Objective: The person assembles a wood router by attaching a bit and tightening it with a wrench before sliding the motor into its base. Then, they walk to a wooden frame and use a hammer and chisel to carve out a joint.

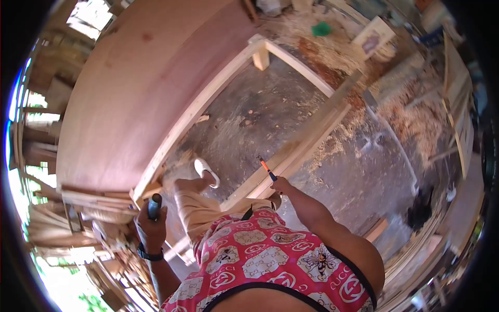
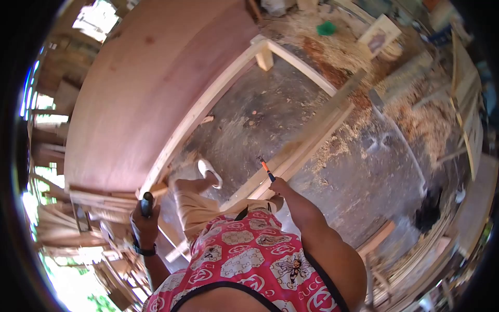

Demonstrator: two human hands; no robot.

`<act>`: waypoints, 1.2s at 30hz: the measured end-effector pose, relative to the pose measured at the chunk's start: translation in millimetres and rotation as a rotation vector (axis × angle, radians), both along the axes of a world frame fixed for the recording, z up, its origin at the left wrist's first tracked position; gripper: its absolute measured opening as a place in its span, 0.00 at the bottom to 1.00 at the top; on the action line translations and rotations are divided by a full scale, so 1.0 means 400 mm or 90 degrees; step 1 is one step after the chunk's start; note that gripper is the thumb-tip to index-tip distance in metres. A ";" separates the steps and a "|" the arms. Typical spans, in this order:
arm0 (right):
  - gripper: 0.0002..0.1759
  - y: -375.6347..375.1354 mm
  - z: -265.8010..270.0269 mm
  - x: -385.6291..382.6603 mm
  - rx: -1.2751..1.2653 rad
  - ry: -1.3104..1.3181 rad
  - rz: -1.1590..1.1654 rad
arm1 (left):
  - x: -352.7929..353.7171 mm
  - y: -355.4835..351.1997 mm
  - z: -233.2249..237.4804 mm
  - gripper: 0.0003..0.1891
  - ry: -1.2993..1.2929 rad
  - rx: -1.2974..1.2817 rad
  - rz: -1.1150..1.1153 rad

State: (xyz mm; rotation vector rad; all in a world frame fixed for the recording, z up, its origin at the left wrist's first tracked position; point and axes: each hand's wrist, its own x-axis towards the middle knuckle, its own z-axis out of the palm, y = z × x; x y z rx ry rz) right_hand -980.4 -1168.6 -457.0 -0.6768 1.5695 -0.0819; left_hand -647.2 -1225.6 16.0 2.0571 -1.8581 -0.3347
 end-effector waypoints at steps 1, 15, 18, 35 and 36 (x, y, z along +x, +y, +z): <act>0.20 -0.009 0.009 0.019 0.061 -0.028 -0.073 | 0.019 -0.026 -0.014 0.13 -0.022 0.043 -0.028; 0.24 -0.232 0.145 0.251 0.101 -0.033 -0.582 | 0.177 -0.718 -0.481 0.12 0.112 0.277 -0.437; 0.17 -0.312 0.219 0.257 0.181 -0.296 -0.761 | 0.301 -0.804 -0.495 0.12 0.066 0.302 -0.356; 0.25 -0.628 0.889 0.160 -0.414 -0.708 -0.690 | -0.092 -1.010 -0.256 0.17 0.246 0.139 -0.707; 0.19 -0.663 0.880 0.162 -0.366 -0.448 -0.691 | -0.136 -1.009 -0.240 0.19 0.297 0.133 -0.754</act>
